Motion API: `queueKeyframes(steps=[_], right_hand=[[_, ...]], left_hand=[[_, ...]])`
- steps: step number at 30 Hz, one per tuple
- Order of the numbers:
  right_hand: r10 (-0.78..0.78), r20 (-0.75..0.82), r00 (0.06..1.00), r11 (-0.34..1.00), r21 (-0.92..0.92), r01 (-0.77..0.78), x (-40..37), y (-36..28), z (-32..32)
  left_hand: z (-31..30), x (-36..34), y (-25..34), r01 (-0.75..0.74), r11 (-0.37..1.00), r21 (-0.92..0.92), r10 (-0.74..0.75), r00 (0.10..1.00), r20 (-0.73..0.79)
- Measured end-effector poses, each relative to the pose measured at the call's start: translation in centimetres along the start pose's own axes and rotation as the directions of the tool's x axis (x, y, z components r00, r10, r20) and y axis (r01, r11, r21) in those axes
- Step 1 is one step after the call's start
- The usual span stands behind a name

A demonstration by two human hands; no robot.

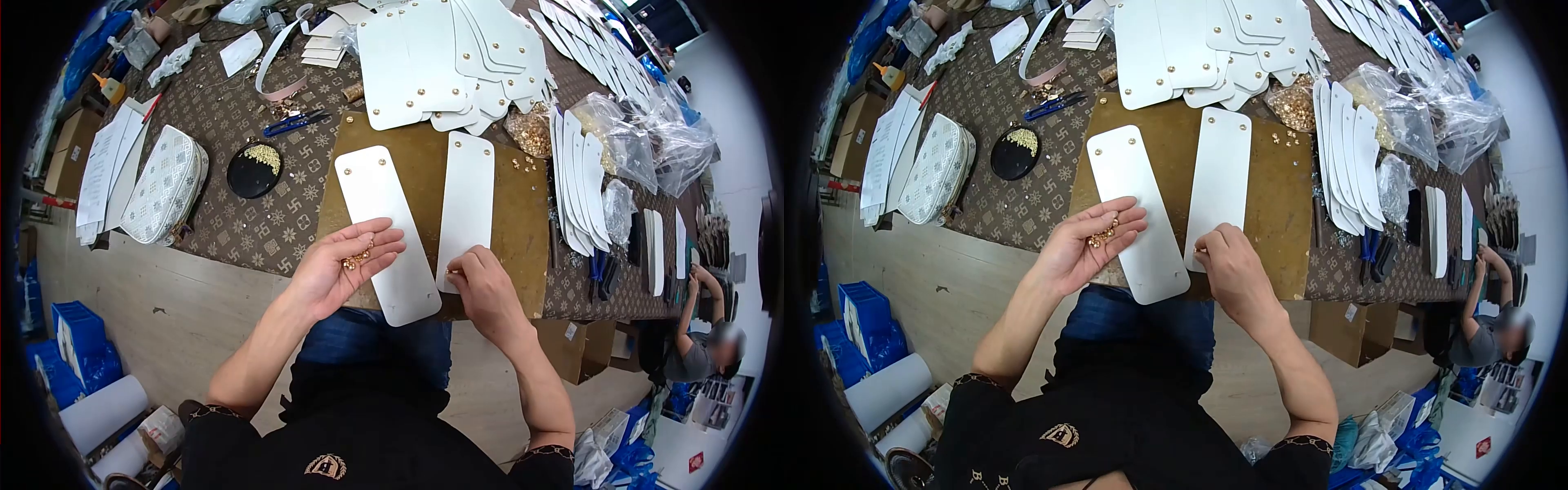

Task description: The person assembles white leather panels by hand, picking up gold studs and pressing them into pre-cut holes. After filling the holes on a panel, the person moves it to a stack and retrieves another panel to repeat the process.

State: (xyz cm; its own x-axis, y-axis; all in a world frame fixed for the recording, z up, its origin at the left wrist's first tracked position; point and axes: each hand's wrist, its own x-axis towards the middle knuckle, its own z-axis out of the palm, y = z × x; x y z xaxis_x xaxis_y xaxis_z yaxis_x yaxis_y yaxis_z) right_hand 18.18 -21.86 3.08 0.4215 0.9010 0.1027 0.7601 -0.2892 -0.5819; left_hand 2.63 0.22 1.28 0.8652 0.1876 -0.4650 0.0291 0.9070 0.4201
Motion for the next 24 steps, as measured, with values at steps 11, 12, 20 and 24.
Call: queueKeyframes(steps=[11, 12, 20, 24], right_hand=[[0.023, 0.003, 1.0, 0.999, 0.024, -0.024, 0.8, 0.0, -0.7], [0.023, 0.008, 1.0, 0.999, 0.027, -0.023, 0.8, -0.1, -0.6], [-0.009, -0.005, 1.0, 0.999, -0.043, 0.009, 1.3, -0.2, -0.1], [-0.004, -0.006, 1.0, 1.0, 0.003, 0.004, 0.9, 0.9, 0.2]], left_hand=[[-0.5, 0.2, 0.0, 0.011, 1.0, -0.02, -0.011, 1.0, 0.002], [-0.4, 0.1, 0.1, 0.008, 1.0, -0.019, -0.008, 1.0, 0.003], [-0.4, 0.3, 0.0, 0.0, 1.0, -0.008, -0.001, 1.0, -0.017], [-1.0, 0.1, -0.2, -0.027, 0.999, -0.028, 0.027, 1.0, 0.009]])
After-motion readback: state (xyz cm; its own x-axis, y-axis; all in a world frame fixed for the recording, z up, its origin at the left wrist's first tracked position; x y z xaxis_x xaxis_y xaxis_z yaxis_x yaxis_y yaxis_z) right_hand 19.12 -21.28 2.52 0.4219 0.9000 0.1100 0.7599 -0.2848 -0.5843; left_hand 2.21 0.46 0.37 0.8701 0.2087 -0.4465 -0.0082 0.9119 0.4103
